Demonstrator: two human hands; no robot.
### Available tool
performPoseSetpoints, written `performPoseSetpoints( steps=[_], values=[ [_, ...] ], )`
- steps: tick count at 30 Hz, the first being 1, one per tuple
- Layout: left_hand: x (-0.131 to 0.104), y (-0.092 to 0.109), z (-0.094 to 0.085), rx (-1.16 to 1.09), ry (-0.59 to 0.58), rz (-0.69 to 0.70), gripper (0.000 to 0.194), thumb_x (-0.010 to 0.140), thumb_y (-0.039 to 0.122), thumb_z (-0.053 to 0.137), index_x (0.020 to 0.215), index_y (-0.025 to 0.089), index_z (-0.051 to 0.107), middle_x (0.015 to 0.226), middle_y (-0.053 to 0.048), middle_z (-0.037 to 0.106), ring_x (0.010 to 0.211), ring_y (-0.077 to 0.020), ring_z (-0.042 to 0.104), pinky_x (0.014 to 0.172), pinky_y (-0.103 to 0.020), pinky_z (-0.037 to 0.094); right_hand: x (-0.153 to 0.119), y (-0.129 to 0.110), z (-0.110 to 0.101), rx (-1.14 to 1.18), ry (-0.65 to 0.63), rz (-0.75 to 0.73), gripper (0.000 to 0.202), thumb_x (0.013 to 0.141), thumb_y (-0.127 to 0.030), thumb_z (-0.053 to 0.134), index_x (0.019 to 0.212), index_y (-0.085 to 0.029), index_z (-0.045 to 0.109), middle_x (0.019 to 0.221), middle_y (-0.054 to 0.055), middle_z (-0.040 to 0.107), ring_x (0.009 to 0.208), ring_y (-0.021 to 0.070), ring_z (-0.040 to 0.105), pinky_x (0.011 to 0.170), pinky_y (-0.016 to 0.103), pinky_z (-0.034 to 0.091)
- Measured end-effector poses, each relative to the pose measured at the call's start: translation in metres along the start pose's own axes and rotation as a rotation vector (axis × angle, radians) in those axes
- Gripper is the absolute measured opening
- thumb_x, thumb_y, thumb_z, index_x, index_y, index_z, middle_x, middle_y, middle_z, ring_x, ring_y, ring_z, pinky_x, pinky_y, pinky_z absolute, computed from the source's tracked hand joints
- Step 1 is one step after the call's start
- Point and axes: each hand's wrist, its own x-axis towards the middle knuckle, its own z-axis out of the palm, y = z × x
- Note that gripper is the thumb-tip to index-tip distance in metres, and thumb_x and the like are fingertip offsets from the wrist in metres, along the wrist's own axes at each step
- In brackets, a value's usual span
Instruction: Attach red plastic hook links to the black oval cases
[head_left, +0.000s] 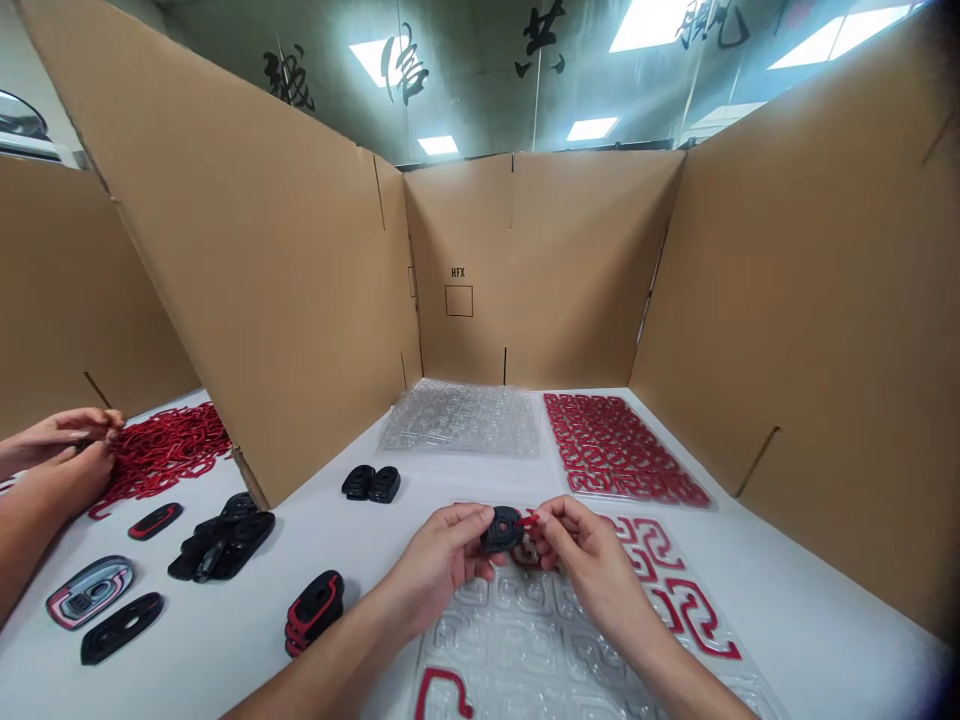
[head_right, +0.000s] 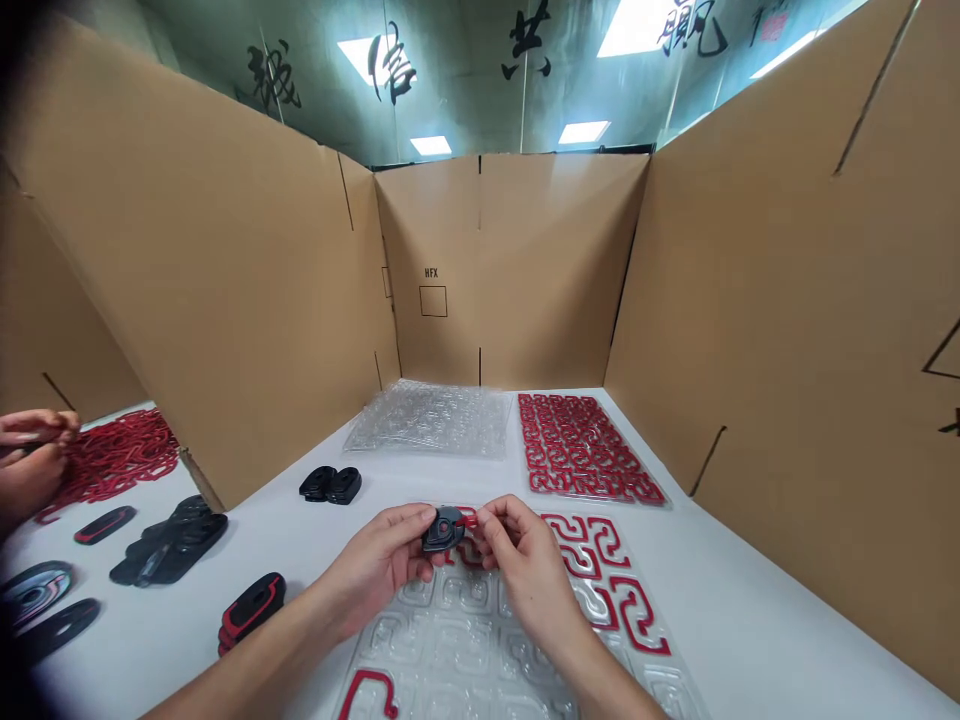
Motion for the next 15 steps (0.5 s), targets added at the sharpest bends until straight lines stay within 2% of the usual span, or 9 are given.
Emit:
performPoseSetpoints(
  steps=[4, 8, 12, 15],
  values=[
    [-0.0024, -0.0011, -0.0015, 0.083, -0.118, -0.048, 0.027, 0.072, 0.028, 0.077, 0.093, 0.014, 0.068, 0.083, -0.004, 0.068, 0.061, -0.0102, 0.061, 0.054, -0.020, 0.045, -0.0019, -0.0045, 0.0022, 0.091, 0.001, 0.039, 0.041, 0.075, -0.057, 0.070, 0.074, -0.019, 0.056, 0.063, -0.001, 0.064, 0.053, 0.0127, 0.057, 0.051, 0.024, 0.047],
    [-0.0057, -0.0024, -0.0006, 0.146, -0.231, -0.072, 0.025, 0.076, 0.027, 0.074, 0.097, 0.014, 0.066, 0.091, -0.006, 0.068, 0.067, -0.0106, 0.062, 0.058, -0.020, 0.046, -0.0037, -0.0030, 0.0041, 0.188, -0.048, 0.083, 0.039, 0.074, -0.054, 0.073, 0.074, -0.019, 0.054, 0.055, -0.004, 0.061, 0.047, 0.0106, 0.054, 0.047, 0.021, 0.043],
    [-0.0070, -0.0027, -0.0005, 0.128, -0.233, -0.063, 0.022, 0.080, 0.030, 0.071, 0.094, 0.013, 0.065, 0.092, -0.007, 0.067, 0.068, -0.0108, 0.062, 0.059, -0.020, 0.047, -0.0048, -0.0011, 0.0053, 0.227, -0.070, 0.075, 0.035, 0.070, -0.045, 0.080, 0.080, -0.017, 0.061, 0.059, -0.005, 0.059, 0.051, 0.0073, 0.050, 0.050, 0.018, 0.040],
    [-0.0063, -0.0022, -0.0006, 0.100, -0.219, -0.063, 0.024, 0.079, 0.030, 0.072, 0.094, 0.013, 0.064, 0.090, -0.007, 0.067, 0.069, -0.0117, 0.064, 0.060, -0.020, 0.047, -0.0054, -0.0026, 0.0062, 0.227, -0.095, 0.069, 0.032, 0.071, -0.044, 0.078, 0.081, -0.016, 0.066, 0.068, -0.003, 0.061, 0.056, 0.0075, 0.050, 0.054, 0.019, 0.041]
  ],
)
